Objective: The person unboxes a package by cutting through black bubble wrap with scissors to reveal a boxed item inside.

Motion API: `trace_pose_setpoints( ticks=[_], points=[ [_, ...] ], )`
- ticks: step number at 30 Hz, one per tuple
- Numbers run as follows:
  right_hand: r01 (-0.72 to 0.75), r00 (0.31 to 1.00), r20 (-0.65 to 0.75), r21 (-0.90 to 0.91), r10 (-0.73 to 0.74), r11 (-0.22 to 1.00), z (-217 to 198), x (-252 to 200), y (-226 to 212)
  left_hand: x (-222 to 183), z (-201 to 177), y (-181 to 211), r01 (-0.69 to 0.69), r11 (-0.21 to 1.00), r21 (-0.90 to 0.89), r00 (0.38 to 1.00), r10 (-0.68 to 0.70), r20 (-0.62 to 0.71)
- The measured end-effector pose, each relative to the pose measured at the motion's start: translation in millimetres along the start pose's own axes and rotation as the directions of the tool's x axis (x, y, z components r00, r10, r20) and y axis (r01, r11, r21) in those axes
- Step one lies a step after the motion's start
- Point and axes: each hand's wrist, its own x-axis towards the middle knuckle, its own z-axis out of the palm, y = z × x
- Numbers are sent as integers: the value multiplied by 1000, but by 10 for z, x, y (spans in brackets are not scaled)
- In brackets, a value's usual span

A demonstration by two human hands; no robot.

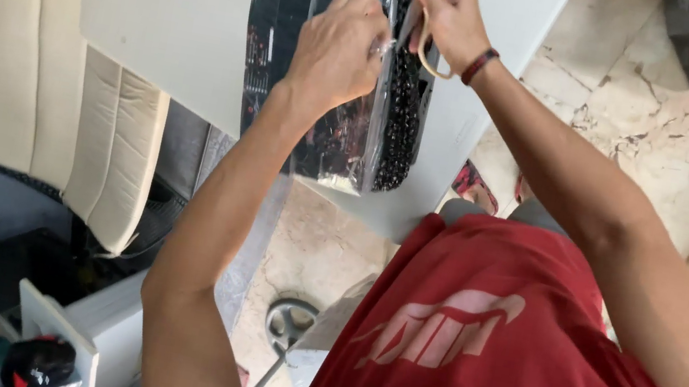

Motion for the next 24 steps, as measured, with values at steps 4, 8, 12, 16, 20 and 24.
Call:
trace_pose_setpoints(
  ticks=[4, 8, 12, 16, 20, 24],
  points=[
    [-22, 999, 39, -111, 26, 994, -92, -435, -297, 103, -11, -84, -49, 988, -146, 992, 66, 110],
    [-125, 987, 70, -238, 145, 963, -26, -760, -446, 171, 17, -112, -48, 984, -174, 989, 70, 127],
    [-111, 986, 75, -389, 151, 914, 27, -842, -514, 238, 66, -203, -61, 964, -259, 995, 80, 64],
    [-135, 981, 53, -509, 187, 850, 22, -891, -554, 242, 48, -210, 34, 892, -451, 990, 32, 138],
    [-151, 969, 57, -631, 239, 761, 24, -955, -676, 249, -31, -193, 70, 903, -425, 983, 11, 185],
    [-138, 968, 67, -661, 241, 738, -27, -865, -682, 286, -136, -130, 68, 925, -374, 978, 13, 209]
  ],
)
